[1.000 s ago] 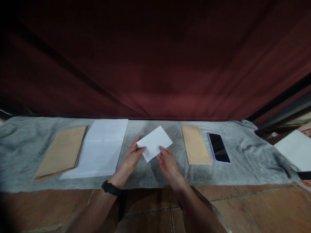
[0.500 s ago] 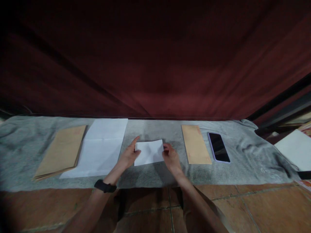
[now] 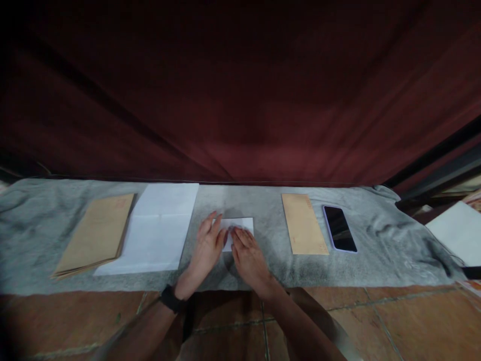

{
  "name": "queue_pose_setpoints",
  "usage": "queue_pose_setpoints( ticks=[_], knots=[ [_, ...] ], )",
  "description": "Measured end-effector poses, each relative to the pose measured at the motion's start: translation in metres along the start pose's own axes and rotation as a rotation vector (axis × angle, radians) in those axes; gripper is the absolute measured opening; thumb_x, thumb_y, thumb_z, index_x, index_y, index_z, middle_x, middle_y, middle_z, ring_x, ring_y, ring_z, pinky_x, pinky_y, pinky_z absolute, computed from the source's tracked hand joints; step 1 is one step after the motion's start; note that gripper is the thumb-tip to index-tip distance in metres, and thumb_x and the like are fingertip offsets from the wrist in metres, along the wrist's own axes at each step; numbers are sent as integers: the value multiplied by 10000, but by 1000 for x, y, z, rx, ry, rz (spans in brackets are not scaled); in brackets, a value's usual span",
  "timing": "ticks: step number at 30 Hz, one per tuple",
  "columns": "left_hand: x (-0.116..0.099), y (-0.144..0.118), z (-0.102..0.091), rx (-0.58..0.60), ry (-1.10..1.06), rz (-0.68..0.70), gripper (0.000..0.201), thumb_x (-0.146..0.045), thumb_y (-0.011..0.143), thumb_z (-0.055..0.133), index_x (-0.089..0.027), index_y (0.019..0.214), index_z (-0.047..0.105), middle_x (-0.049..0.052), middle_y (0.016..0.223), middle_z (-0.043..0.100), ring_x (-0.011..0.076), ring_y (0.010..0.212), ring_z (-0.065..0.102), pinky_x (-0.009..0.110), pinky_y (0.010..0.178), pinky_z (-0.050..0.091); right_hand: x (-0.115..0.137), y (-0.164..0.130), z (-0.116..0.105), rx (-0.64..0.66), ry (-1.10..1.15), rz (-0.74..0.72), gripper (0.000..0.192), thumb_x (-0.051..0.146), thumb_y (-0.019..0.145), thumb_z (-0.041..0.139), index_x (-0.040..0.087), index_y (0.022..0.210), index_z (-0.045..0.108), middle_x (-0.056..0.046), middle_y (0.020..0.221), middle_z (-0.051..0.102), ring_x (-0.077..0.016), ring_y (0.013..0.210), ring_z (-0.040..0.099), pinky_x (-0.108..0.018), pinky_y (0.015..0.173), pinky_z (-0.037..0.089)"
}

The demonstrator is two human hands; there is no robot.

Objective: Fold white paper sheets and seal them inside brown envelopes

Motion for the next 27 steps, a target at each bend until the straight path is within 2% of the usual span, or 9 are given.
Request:
queue_pose_setpoints(
  ticks=[3, 7, 11, 14, 19, 27],
  knots=[
    [-21, -25, 17, 132, -33, 155, 600, -395, 1014, 427, -160, 1551, 299, 166, 1590, 389, 281, 1502, 308, 513, 1204, 324, -2, -7, 12, 43, -97, -46, 567, 170, 970, 421, 147, 1535, 394, -123, 1572, 428, -245, 1473, 355, -476, 1228, 309],
    [-29, -46, 28, 201, 18, 205, 701, -479, 1021, 386, -110, 1585, 189, 204, 1623, 302, 278, 1531, 230, 508, 1215, 306, -5, -18, 21, 47, -214, -99, 624, 210, 952, 476, 117, 1555, 345, -146, 1603, 363, -289, 1506, 279, -522, 1250, 233],
    [-21, -50, 28, 171, 86, 205, 726, -498, 1025, 359, -101, 1594, 146, 203, 1625, 293, 274, 1532, 222, 501, 1220, 300, -4, -21, 17, 46, -262, -111, 639, 218, 969, 445, 162, 1584, 283, -126, 1630, 308, -297, 1523, 230, -550, 1243, 214],
    [-14, -52, 27, 137, 130, 216, 758, -527, 1014, 369, -79, 1589, 157, 214, 1612, 317, 284, 1522, 252, 496, 1216, 310, -5, -19, 12, 55, -275, -74, 597, 206, 993, 396, 191, 1581, 294, -109, 1640, 284, -283, 1527, 223, -558, 1235, 212],
    [-8, -58, 23, 98, 185, 230, 799, -565, 989, 416, -64, 1576, 208, 227, 1599, 335, 306, 1512, 276, 498, 1213, 314, -17, -18, 7, -11, -273, 61, 540, 222, 1027, 349, 143, 1562, 330, -122, 1613, 345, -262, 1509, 281, -527, 1228, 226],
    [6, -63, 11, 64, 230, 186, 800, -563, 989, 417, -72, 1583, 201, 238, 1595, 333, 328, 1503, 293, 536, 1205, 319, -34, -24, -1, -49, -230, 86, 531, 248, 1036, 359, 148, 1557, 344, -118, 1588, 395, -261, 1479, 348, -506, 1217, 264]
  ],
)
Point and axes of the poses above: each hand's wrist, its own y-axis towards the middle knuckle, its own z-axis out of the palm, x = y × z, the point moved 2 cm from there along y, towards the middle knuckle
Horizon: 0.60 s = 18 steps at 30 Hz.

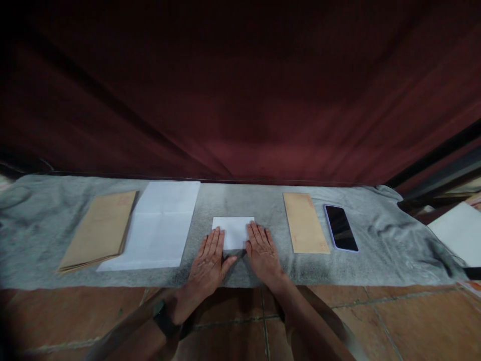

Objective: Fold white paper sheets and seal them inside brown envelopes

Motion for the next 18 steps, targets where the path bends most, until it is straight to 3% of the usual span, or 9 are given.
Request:
queue_pose_setpoints(
  ticks=[4, 7, 12, 15, 18],
  knots=[
    [-3, 2, -5, -20, -1, -39, 747, -477, 1004, 432, -64, 1580, 198, 237, 1591, 347, 333, 1504, 287, 545, 1205, 322, -6, 3, -6, -20, 55, 37, 531, 258, 1035, 351, 163, 1557, 351, -118, 1584, 403, -269, 1478, 351, -527, 1218, 263],
    [-19, 6, -4, -5, -52, 30, 651, -331, 1010, 421, -94, 1580, 215, 189, 1606, 348, 294, 1519, 261, 525, 1224, 308, -1, 11, -11, -20, 153, 52, 537, 281, 1035, 347, 175, 1561, 348, -113, 1589, 395, -263, 1489, 330, -540, 1227, 260],
    [-42, 7, 17, 52, -132, 189, 589, -191, 982, 392, -88, 1552, 284, 196, 1546, 445, 273, 1480, 358, 533, 1212, 335, 27, 23, -9, 93, 346, -18, 526, 358, 1058, 298, 188, 1549, 376, -82, 1609, 365, -214, 1502, 302, -475, 1242, 288],
    [-41, 3, 29, 54, -135, 213, 589, -201, 987, 396, -130, 1559, 274, 171, 1521, 487, 256, 1448, 417, 525, 1204, 351, 37, 26, -1, 127, 382, -25, 532, 378, 1064, 270, 170, 1537, 398, -87, 1609, 365, -200, 1502, 302, -449, 1241, 300],
    [-37, -1, 31, 34, -115, 213, 626, -190, 977, 398, -87, 1571, 227, 207, 1538, 450, 279, 1459, 395, 533, 1189, 369, 34, 26, 5, 103, 361, -10, 527, 373, 1065, 263, 181, 1537, 396, -88, 1592, 398, -199, 1494, 320, -462, 1237, 306]
  ],
)
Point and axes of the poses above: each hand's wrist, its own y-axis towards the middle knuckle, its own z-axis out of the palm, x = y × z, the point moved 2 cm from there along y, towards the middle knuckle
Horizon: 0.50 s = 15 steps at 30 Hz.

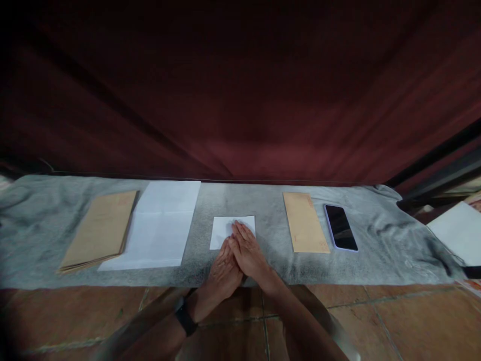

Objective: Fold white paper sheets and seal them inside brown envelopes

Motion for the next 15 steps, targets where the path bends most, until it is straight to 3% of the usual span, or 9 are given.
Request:
queue_pose_setpoints(
  ticks=[3, 7, 15],
  knots=[
    [3, -4, -6, -32, 31, -36, 681, -140, 968, 366, -64, 1593, 106, 232, 1568, 391, 299, 1478, 353, 556, 1177, 376, -7, -3, -1, -20, -75, -9, 526, 359, 1062, 275, 174, 1542, 387, -99, 1584, 408, -216, 1487, 337, -483, 1232, 304],
    [10, -5, -18, -77, 74, -146, 704, -144, 985, 340, -121, 1608, 12, 189, 1610, 333, 277, 1508, 282, 540, 1205, 340, -11, -8, -4, -20, -189, -35, 531, 354, 1056, 323, 169, 1552, 365, -102, 1609, 355, -226, 1495, 319, -478, 1241, 270],
    [31, -5, -32, -60, 123, -271, 609, -291, 1018, 398, -69, 1567, 254, 205, 1598, 346, 294, 1513, 268, 518, 1221, 305, -26, -6, -7, -73, -295, -14, 548, 323, 1038, 394, 177, 1563, 337, -120, 1607, 355, -253, 1490, 331, -499, 1221, 280]
  ],
)
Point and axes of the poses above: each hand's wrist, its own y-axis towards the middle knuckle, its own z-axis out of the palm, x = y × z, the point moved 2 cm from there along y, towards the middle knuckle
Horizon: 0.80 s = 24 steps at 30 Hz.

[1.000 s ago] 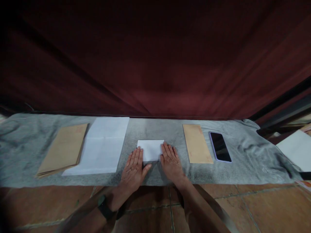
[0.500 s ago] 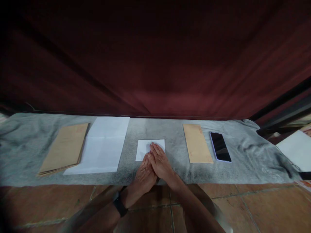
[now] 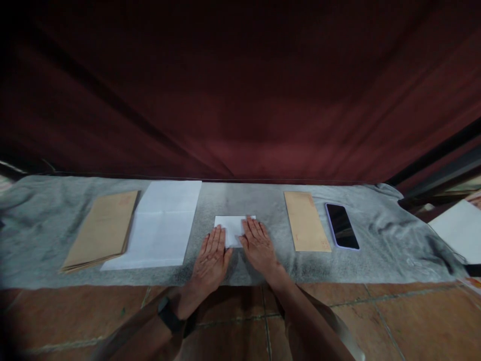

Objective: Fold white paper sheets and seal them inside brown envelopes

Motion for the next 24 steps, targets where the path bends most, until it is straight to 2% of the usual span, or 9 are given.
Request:
queue_pose_setpoints(
  ticks=[6, 10, 15, 19, 24],
  knots=[
    [6, 7, -3, 40, -4, -87, 600, -337, 1016, 381, 1, 1511, 349, 263, 1564, 373, 341, 1495, 298, 551, 1216, 295, -17, 3, 0, -11, -18, 62, 545, 354, 1052, 338, 157, 1560, 346, -120, 1604, 364, -253, 1499, 307, -492, 1221, 271],
    [-7, 24, -1, 37, -34, -31, 587, -272, 1006, 371, -70, 1551, 289, 194, 1602, 349, 291, 1518, 255, 530, 1234, 277, -20, 3, 2, -6, -24, 64, 548, 360, 1052, 324, 156, 1560, 346, -120, 1611, 353, -253, 1502, 297, -493, 1221, 263],
    [-29, 41, 17, 94, -31, 72, 582, -208, 1001, 339, -92, 1565, 257, 141, 1628, 322, 253, 1533, 215, 496, 1242, 278, -20, 3, 4, -1, -89, 44, 542, 348, 1058, 294, 118, 1541, 375, -133, 1603, 368, -251, 1500, 299, -482, 1217, 268],
    [-30, 48, 29, 126, 12, 31, 545, -264, 1020, 350, -125, 1546, 332, 119, 1635, 314, 264, 1531, 225, 505, 1249, 246, -20, 2, 3, -4, -142, 29, 526, 305, 1060, 261, 112, 1533, 386, -121, 1600, 378, -246, 1495, 308, -469, 1210, 274],
    [-26, 53, 27, 136, 44, -24, 556, -338, 1022, 394, -131, 1537, 362, 137, 1634, 308, 279, 1525, 249, 496, 1242, 246, -27, 3, -2, 3, -187, 52, 523, 323, 1057, 289, 138, 1536, 390, -117, 1595, 390, -280, 1480, 327, -498, 1191, 281]
  ],
)
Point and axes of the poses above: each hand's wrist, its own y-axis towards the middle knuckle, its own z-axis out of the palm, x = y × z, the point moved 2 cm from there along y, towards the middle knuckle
